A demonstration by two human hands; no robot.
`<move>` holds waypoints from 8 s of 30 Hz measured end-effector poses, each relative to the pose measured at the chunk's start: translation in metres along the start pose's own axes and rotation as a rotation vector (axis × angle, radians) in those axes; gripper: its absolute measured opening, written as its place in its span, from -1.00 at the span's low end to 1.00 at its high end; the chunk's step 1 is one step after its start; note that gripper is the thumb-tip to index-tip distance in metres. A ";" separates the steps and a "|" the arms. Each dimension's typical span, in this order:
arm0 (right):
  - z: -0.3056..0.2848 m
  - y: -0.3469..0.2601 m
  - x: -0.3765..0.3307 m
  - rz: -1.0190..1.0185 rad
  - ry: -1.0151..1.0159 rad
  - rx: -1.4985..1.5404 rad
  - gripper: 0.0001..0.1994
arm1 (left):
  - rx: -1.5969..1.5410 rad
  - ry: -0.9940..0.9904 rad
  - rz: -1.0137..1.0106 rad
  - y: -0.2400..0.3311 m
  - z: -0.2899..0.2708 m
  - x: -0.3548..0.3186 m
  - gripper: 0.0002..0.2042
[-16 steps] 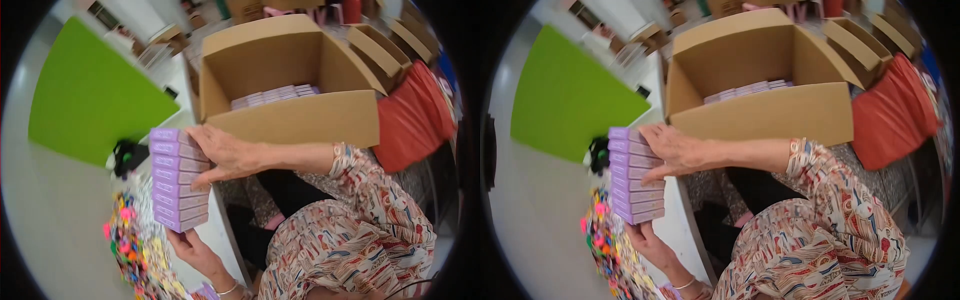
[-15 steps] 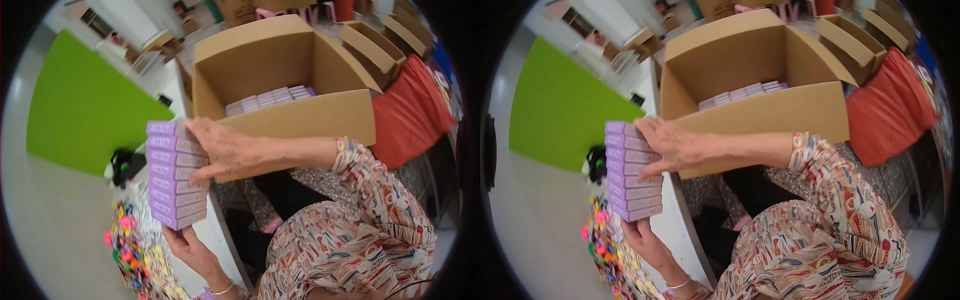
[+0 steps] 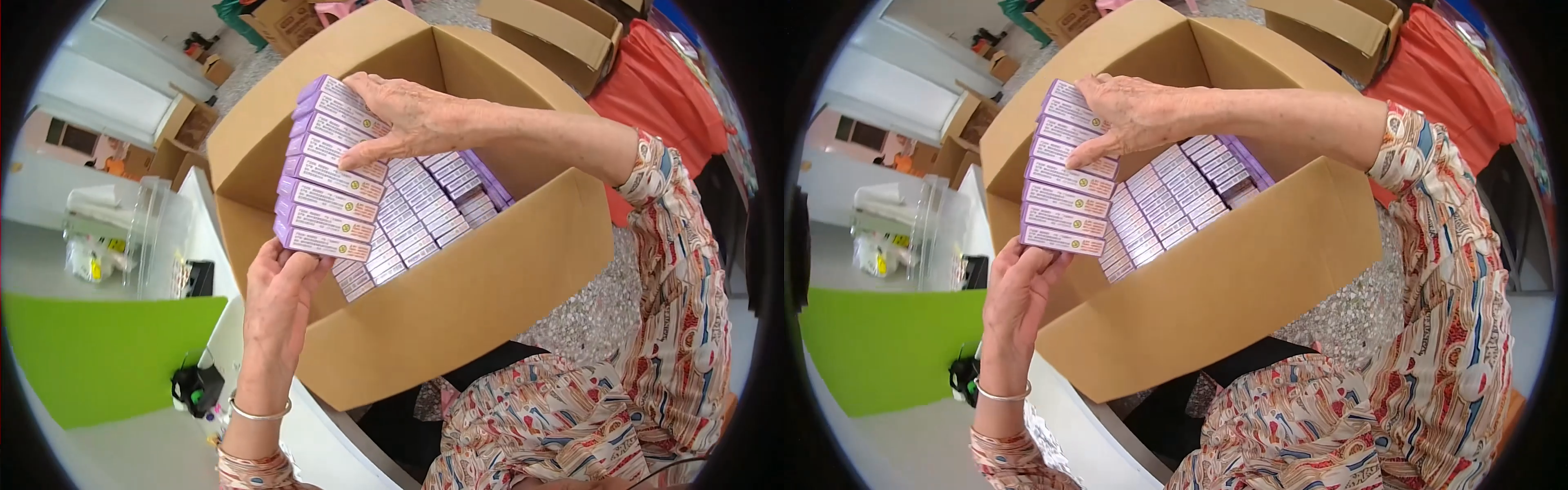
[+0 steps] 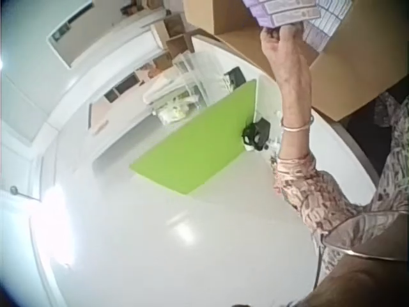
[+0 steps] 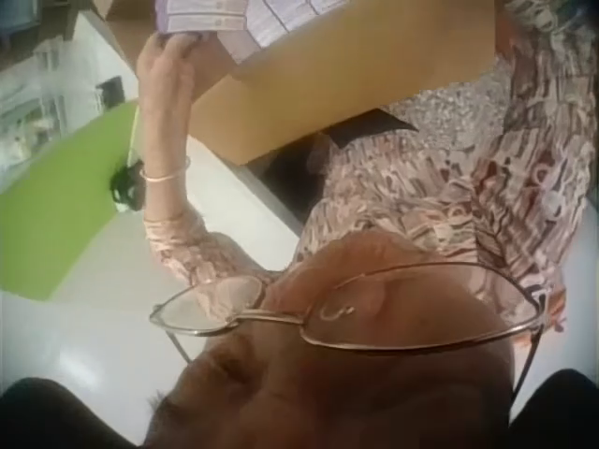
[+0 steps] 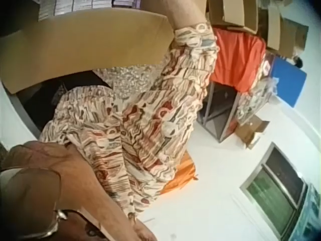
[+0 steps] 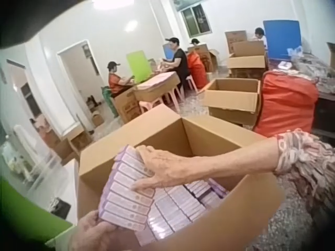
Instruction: Organizing small product packets and stacking them neatly into a large cardboard shipping box.
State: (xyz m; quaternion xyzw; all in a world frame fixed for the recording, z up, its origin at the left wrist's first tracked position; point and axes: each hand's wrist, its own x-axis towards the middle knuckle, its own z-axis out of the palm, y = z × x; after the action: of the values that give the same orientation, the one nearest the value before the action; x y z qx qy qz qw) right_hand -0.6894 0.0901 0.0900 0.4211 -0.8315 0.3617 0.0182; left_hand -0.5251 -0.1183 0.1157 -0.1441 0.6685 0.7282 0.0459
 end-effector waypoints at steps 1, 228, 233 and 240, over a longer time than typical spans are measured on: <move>-0.002 0.011 0.000 0.021 0.004 0.003 -0.10 | -0.002 -0.028 -0.082 -0.001 0.004 0.013 -0.66; 0.193 0.311 -0.093 1.387 -0.369 0.203 -0.06 | 1.141 -0.793 1.045 -0.334 0.144 0.241 -0.40; 0.206 0.332 -0.106 1.401 -0.301 0.074 0.00 | 1.389 -0.824 0.970 -0.348 0.132 0.254 -0.19; 0.183 0.305 -0.079 1.300 -0.043 0.052 -0.10 | 1.309 -0.771 0.947 -0.352 0.127 0.256 -0.21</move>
State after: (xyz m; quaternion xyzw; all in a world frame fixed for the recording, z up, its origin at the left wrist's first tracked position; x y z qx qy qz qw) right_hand -0.8063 0.1487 -0.2501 -0.1606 -0.9080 0.3104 -0.2311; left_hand -0.6965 0.0105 -0.2831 0.4567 0.8776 0.1415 0.0349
